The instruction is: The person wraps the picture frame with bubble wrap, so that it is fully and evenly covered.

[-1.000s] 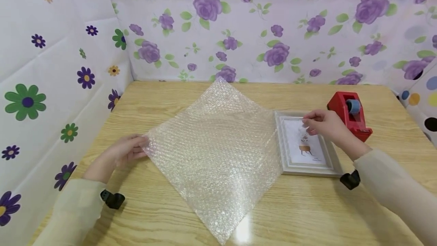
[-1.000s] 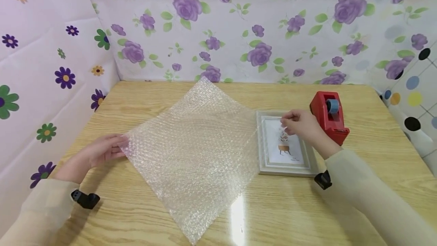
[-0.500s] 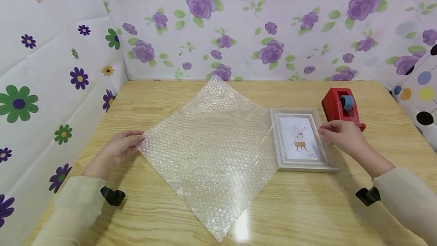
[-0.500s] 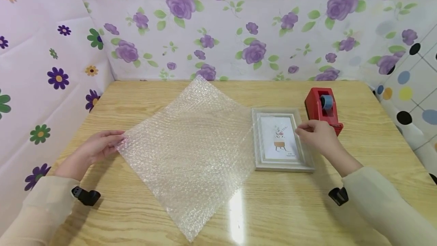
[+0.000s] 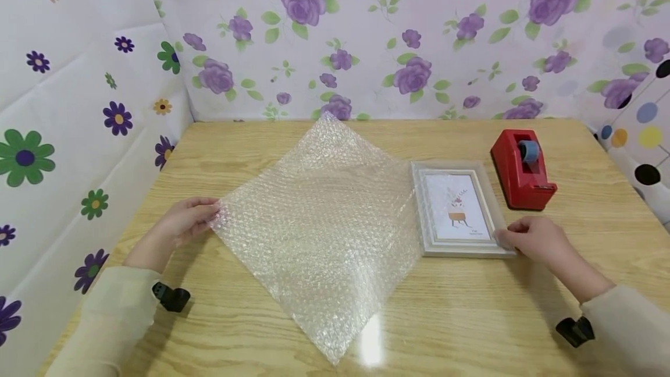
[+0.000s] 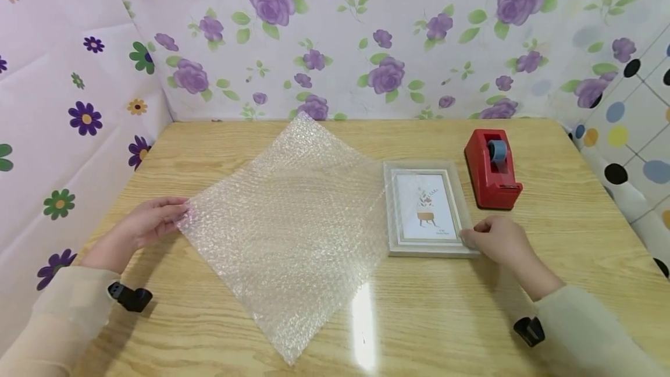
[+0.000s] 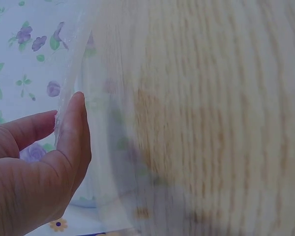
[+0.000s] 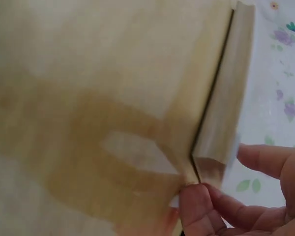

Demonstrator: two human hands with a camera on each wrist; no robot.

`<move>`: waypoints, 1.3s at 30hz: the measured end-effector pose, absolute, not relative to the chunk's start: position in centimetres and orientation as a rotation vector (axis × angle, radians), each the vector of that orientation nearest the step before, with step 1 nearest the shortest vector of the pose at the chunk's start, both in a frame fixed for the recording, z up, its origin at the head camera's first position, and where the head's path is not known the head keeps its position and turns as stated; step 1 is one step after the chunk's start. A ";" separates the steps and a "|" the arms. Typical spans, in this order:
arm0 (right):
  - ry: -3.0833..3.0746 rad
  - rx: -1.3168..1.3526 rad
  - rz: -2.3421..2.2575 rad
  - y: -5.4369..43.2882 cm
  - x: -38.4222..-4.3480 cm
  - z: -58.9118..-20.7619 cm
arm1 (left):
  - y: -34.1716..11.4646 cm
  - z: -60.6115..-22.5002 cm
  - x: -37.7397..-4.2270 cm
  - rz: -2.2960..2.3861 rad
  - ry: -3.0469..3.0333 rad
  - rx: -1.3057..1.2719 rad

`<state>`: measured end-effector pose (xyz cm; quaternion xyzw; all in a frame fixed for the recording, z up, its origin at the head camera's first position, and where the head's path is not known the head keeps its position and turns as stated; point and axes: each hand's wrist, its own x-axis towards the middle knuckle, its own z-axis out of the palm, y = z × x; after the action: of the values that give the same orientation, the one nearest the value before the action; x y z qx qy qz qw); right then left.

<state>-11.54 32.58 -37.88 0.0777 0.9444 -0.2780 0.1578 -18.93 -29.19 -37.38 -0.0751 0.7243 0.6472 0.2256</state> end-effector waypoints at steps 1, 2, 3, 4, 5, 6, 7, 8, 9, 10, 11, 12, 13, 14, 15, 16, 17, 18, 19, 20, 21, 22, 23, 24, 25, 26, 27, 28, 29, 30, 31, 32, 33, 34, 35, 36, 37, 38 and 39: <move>2.687 0.230 -0.786 32.5 -11.5 -38.0 | -29.2 -37.4 -19.0 1.783 2.000 -0.207; 2.684 0.232 -0.778 32.4 -11.4 -38.0 | -29.2 -37.4 -19.1 1.782 2.003 -0.207; 2.686 0.231 -0.777 32.3 -11.3 -38.1 | -29.2 -37.4 -19.1 1.777 2.010 -0.206; 2.697 0.230 -0.776 32.1 -11.2 -38.1 | -29.2 -37.5 -19.1 1.774 2.015 -0.207; 2.711 0.228 -0.776 32.0 -11.2 -38.1 | -29.2 -37.5 -19.1 1.765 2.023 -0.207; 2.726 0.227 -0.777 31.9 -11.1 -38.1 | -29.2 -37.6 -19.2 1.757 2.031 -0.206; 2.742 0.227 -0.778 31.7 -11.0 -38.1 | -29.1 -37.6 -19.1 1.748 2.038 -0.206; 2.760 0.227 -0.778 31.6 -11.0 -38.1 | -29.1 -37.7 -19.1 1.743 2.042 -0.205; 2.774 0.228 -0.775 31.5 -11.0 -38.1 | -29.1 -37.7 -19.1 1.737 2.048 -0.203; 2.782 0.233 -0.771 31.5 -10.9 -38.0 | -29.0 -37.8 -19.1 1.730 2.054 -0.201; 2.791 0.239 -0.766 31.4 -10.9 -38.0 | -29.0 -37.8 -19.0 1.720 2.061 -0.200; 2.802 0.241 -0.759 31.4 -10.9 -37.9 | -28.9 -37.9 -19.0 1.717 2.064 -0.197; 2.809 0.242 -0.755 31.5 -10.9 -37.9 | -28.9 -37.9 -19.0 1.716 2.066 -0.196; 2.812 0.240 -0.758 31.5 -10.9 -37.8 | -28.9 -38.0 -19.0 1.718 2.065 -0.196; 2.812 0.241 -0.763 31.6 -10.9 -37.7 | -28.9 -38.0 -19.0 1.715 2.068 -0.193; 2.811 0.243 -0.776 31.7 -10.9 -37.7 | -28.9 -38.1 -19.0 1.716 2.066 -0.194; 2.808 0.245 -0.790 31.7 -10.9 -37.6 | -28.9 -38.1 -19.1 1.720 2.061 -0.194; 2.800 0.248 -0.813 31.8 -10.9 -37.6 | -28.9 -38.1 -19.1 1.725 2.055 -0.195; 2.783 0.258 -0.843 32.0 -10.9 -37.6 | -28.8 -38.1 -19.1 1.729 2.050 -0.198; 2.764 0.273 -0.872 32.1 -10.9 -37.6 | -28.8 -38.1 -19.1 1.736 2.043 -0.202; 2.738 0.297 -0.912 32.3 -10.9 -37.6 | -28.8 -38.1 -19.1 1.740 2.038 -0.201; 2.702 0.325 -0.965 32.5 -10.9 -37.6 | -28.8 -38.0 -19.1 1.744 2.033 -0.203; 2.661 0.354 -1.017 32.7 -10.9 -37.6 | -28.8 -38.0 -19.1 1.750 2.027 -0.206; 2.610 0.386 -1.081 33.0 -10.9 -37.6 | -28.8 -38.0 -19.1 1.754 2.023 -0.206; 2.549 0.423 -1.150 33.3 -10.9 -37.6 | -28.8 -38.0 -19.2 1.756 2.021 -0.208; 2.475 0.455 -1.231 33.6 -11.0 -37.6 | -28.8 -38.0 -19.2 1.756 2.021 -0.205; 2.385 0.489 -1.333 33.9 -11.0 -37.6 | -28.8 -38.0 -19.2 1.755 2.021 -0.206; 2.287 0.519 -1.436 34.2 -11.1 -37.7 | -28.8 -37.9 -19.2 1.755 2.019 -0.213; 2.183 0.544 -1.532 34.5 -11.1 -37.7 | -28.8 -37.9 -19.2 1.755 2.018 -0.216; 2.074 0.565 -1.636 34.7 -11.1 -37.8 | -28.8 -37.8 -19.2 1.749 2.022 -0.215; 1.968 0.578 -1.731 34.9 -11.1 -37.9 | -28.8 -37.7 -19.2 1.745 2.023 -0.216; 1.865 0.582 -1.821 35.1 -11.0 -38.1 | -28.7 -37.7 -19.2 1.742 2.025 -0.211; 1.773 0.584 -1.901 35.3 -11.0 -38.2 | -28.7 -37.6 -19.2 1.742 2.024 -0.209; 1.694 0.583 -1.966 35.4 -10.9 -38.3 | -28.7 -37.6 -19.2 1.740 2.027 -0.201; 1.620 0.585 -2.024 35.6 -10.7 -38.4 | -28.7 -37.6 -19.3 1.737 2.031 -0.191; 1.553 0.587 -2.075 35.7 -10.7 -38.6 | -28.7 -37.6 -19.3 1.737 2.032 -0.183; 1.491 0.603 -2.120 35.8 -10.6 -38.7 | -28.7 -37.7 -19.3 1.739 2.030 -0.177; 1.426 0.626 -2.167 35.9 -10.5 -38.8 | -28.7 -37.7 -19.4 1.740 2.030 -0.173; 1.363 0.650 -2.214 36.0 -10.4 -39.0 | -28.8 -37.8 -19.4 1.741 2.030 -0.171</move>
<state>-10.41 35.97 -38.97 0.2362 0.4950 -0.8043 0.2287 -19.45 -28.79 -37.78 -0.0623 0.7375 0.6324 0.2287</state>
